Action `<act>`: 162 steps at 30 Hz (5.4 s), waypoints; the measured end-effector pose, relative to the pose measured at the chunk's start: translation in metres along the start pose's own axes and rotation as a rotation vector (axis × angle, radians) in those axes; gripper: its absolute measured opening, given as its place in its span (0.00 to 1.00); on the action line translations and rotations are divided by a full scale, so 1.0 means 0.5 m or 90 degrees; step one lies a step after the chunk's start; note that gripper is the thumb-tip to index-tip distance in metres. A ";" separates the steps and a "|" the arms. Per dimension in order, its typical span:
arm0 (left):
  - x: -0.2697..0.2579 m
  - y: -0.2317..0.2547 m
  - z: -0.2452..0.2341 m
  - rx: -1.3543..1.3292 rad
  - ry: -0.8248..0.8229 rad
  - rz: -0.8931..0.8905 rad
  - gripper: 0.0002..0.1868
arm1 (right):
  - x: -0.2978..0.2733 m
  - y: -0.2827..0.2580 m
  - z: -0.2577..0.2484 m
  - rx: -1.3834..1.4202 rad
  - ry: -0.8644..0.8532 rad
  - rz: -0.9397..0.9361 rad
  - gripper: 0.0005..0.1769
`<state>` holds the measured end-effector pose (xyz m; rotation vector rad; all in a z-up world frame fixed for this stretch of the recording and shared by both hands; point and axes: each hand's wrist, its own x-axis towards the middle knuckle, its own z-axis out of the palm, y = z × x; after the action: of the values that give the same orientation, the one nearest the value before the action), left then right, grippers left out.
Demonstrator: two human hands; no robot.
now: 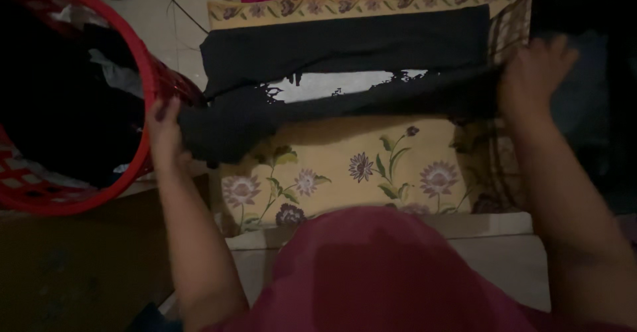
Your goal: The person folds a black t-shirt on a mat on the floor and places it into a bag.
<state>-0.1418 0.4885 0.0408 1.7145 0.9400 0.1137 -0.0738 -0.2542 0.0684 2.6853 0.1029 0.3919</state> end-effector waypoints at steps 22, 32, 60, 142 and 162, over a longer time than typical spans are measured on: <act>0.193 -0.061 0.178 -0.338 0.009 -0.039 0.24 | 0.120 -0.154 0.093 0.216 -0.232 -0.005 0.17; 0.085 -0.176 0.146 -0.127 -0.069 -0.199 0.29 | -0.052 -0.178 0.115 0.069 -0.237 -0.027 0.14; 0.120 -0.162 0.240 -0.050 -0.039 0.199 0.20 | 0.217 -0.986 -0.148 1.554 -0.689 0.558 0.13; -0.179 0.022 0.309 0.307 0.209 0.555 0.22 | 0.197 -0.140 0.241 -0.099 -0.136 0.019 0.39; -0.439 0.002 0.549 0.427 -0.490 0.773 0.30 | 0.271 -0.086 0.253 0.029 -0.206 -0.027 0.46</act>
<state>-0.1488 0.1376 0.0210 2.4404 -0.7903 -0.0903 0.0920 -0.2477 -0.0250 2.7470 0.0737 -0.0622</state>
